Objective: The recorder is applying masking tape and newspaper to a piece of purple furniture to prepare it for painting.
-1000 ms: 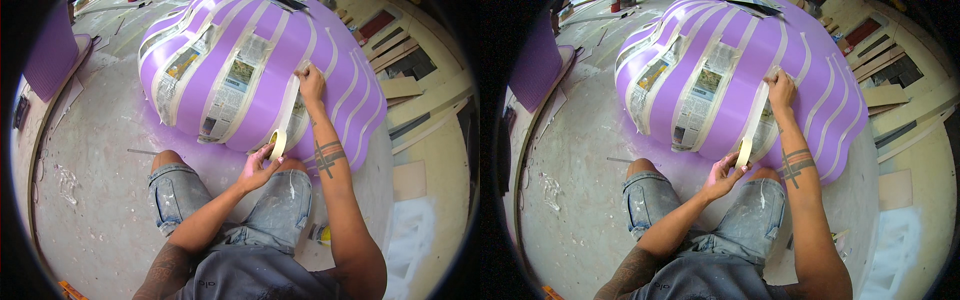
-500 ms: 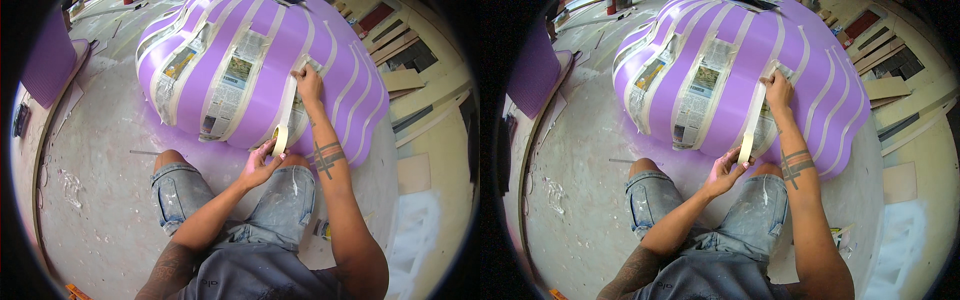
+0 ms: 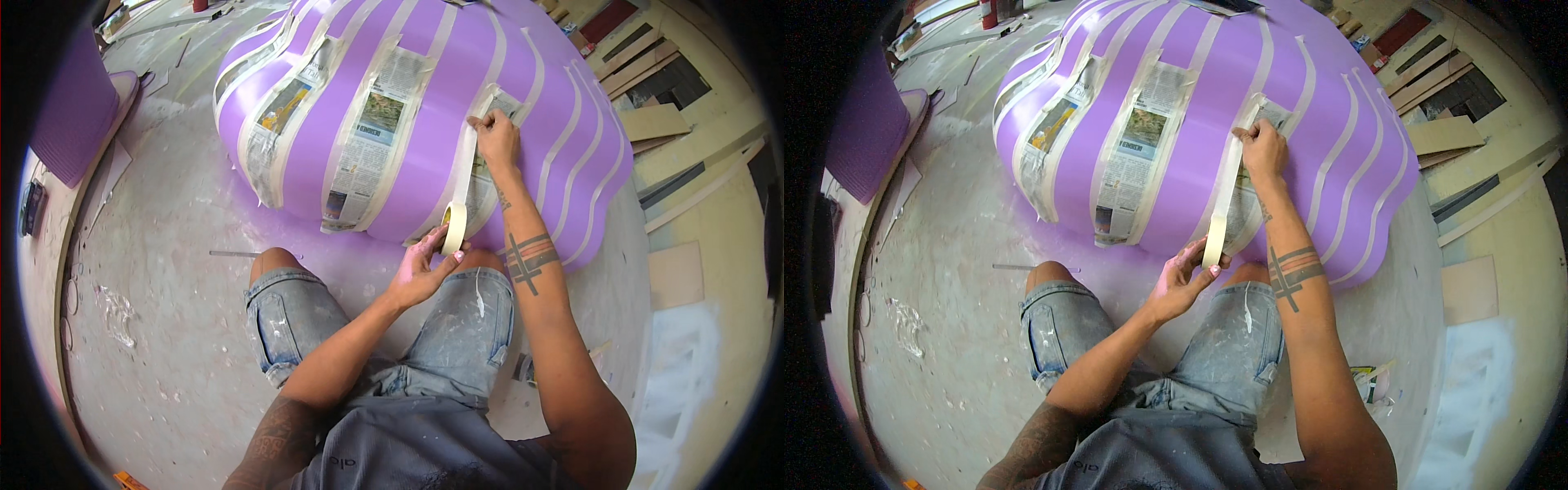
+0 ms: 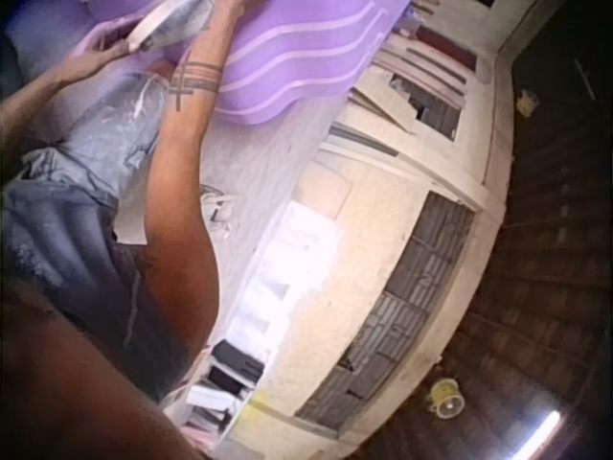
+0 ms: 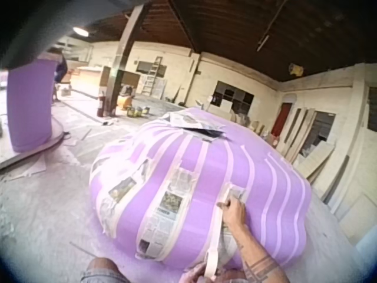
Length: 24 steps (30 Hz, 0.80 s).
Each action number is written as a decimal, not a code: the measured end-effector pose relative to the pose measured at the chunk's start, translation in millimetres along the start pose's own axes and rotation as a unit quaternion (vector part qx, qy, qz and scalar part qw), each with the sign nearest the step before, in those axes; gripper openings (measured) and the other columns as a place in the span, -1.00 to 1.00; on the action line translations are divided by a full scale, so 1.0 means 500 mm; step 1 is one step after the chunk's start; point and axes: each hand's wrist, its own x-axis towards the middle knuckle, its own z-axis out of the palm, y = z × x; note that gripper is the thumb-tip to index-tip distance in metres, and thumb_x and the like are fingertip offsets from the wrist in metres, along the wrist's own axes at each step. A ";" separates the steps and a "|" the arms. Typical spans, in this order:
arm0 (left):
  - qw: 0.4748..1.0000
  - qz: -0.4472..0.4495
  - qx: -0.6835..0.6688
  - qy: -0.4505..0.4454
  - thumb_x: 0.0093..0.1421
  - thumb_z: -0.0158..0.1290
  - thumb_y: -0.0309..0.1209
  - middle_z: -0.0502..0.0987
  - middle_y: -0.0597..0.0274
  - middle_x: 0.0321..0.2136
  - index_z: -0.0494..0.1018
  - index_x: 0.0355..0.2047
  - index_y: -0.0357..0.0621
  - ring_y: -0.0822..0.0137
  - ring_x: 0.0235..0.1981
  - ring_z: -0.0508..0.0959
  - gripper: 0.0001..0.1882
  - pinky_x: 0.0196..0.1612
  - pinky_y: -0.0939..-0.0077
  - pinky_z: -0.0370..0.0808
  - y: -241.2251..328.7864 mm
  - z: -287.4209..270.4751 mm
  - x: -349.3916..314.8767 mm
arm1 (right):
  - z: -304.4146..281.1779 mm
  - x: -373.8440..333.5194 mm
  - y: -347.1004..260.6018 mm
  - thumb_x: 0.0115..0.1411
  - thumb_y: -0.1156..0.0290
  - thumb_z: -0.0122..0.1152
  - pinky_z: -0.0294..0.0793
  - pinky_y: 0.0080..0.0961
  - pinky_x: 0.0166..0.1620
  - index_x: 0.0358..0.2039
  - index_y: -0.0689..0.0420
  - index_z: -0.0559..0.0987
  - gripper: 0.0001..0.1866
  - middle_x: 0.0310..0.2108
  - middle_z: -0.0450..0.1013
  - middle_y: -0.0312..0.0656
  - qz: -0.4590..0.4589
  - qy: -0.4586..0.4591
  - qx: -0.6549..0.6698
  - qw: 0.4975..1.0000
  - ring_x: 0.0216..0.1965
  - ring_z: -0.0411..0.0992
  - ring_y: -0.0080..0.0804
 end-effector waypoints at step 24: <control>0.998 -0.004 0.059 -0.009 0.34 0.11 -0.46 0.54 0.11 0.00 0.23 0.30 -0.40 0.29 0.07 0.51 -0.42 0.24 0.30 0.38 -0.025 -0.015 0.001 | -0.058 0.096 -0.036 -0.01 0.23 0.64 0.53 -0.69 -0.45 -0.47 0.19 0.58 -0.62 -0.56 0.58 -0.21 0.168 0.037 0.246 0.954 -0.57 0.57 -0.57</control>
